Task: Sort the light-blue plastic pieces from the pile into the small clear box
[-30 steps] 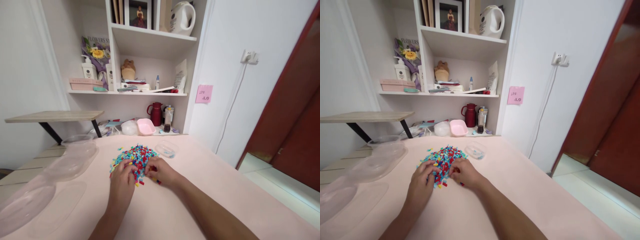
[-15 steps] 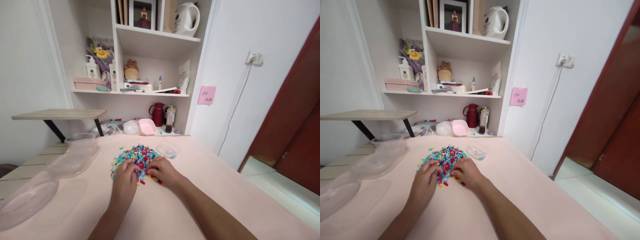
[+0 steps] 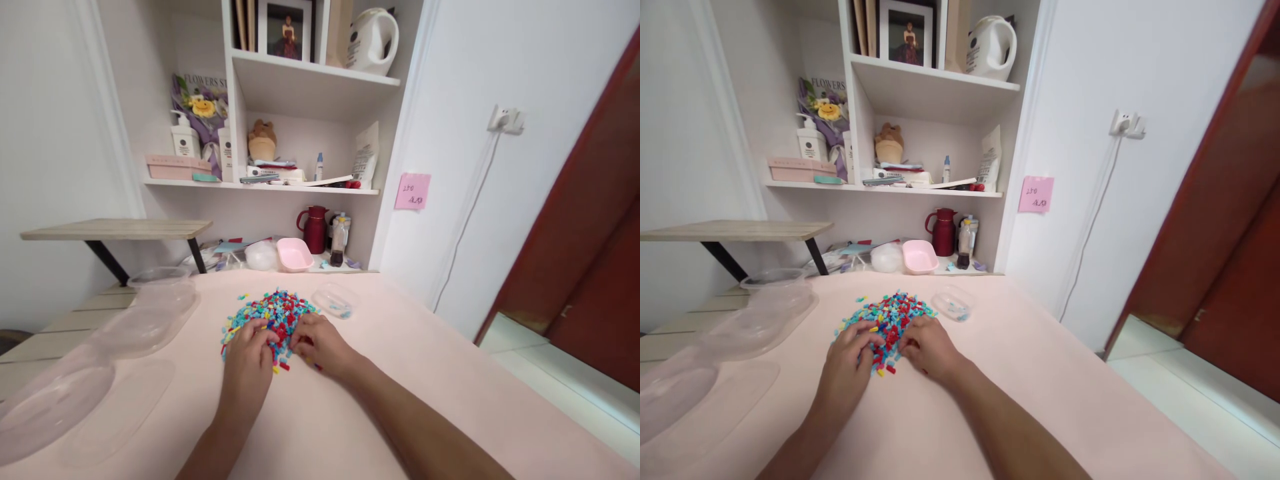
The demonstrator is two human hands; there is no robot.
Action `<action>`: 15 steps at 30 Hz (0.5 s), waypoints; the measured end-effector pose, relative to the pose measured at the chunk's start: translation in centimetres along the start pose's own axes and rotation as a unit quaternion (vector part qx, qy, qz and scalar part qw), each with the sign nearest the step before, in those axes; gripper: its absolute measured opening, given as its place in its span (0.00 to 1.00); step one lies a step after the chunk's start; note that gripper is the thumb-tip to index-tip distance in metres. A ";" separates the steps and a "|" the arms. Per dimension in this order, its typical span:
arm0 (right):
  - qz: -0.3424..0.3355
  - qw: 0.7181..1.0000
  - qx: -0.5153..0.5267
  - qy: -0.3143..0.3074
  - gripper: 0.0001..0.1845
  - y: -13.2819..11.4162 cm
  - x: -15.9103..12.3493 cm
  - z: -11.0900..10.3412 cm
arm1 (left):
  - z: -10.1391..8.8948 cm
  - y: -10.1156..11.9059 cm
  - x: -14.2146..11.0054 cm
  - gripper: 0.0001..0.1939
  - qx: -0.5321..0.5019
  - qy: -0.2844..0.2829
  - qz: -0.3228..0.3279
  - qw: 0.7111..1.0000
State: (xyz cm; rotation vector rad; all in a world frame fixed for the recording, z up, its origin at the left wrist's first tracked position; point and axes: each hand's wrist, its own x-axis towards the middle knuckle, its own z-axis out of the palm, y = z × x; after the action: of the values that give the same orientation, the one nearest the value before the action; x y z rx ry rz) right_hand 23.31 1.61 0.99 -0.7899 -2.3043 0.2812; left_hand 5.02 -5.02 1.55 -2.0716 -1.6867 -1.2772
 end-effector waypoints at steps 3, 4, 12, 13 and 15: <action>0.037 0.996 0.064 0.045 0.07 0.6 0.1 -1.6 | 0.1 -0.2 0.1 0.17 -0.010 0.003 0.007 1.000; 0.051 0.993 0.080 0.073 0.07 0.9 0.1 -2.2 | 0.1 -0.2 0.1 0.18 -0.014 0.004 0.008 1.000; 0.093 0.988 0.076 0.097 0.05 2.0 -0.7 -3.9 | 0.0 -0.1 0.0 0.18 -0.028 0.011 0.010 0.999; 0.068 0.993 0.074 0.065 0.05 1.7 -0.7 -3.5 | 0.0 -0.1 0.0 0.18 -0.026 0.010 0.011 1.000; 0.015 0.998 0.068 0.008 0.05 1.0 -0.6 -2.4 | 0.1 -0.1 0.0 0.18 -0.021 0.009 0.012 1.000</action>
State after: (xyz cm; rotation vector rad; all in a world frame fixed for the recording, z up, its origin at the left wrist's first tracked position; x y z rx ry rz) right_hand 25.72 1.99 2.06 -0.7562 -2.2338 0.4387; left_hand 4.94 -4.94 1.48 -2.0905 -1.6358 -1.3309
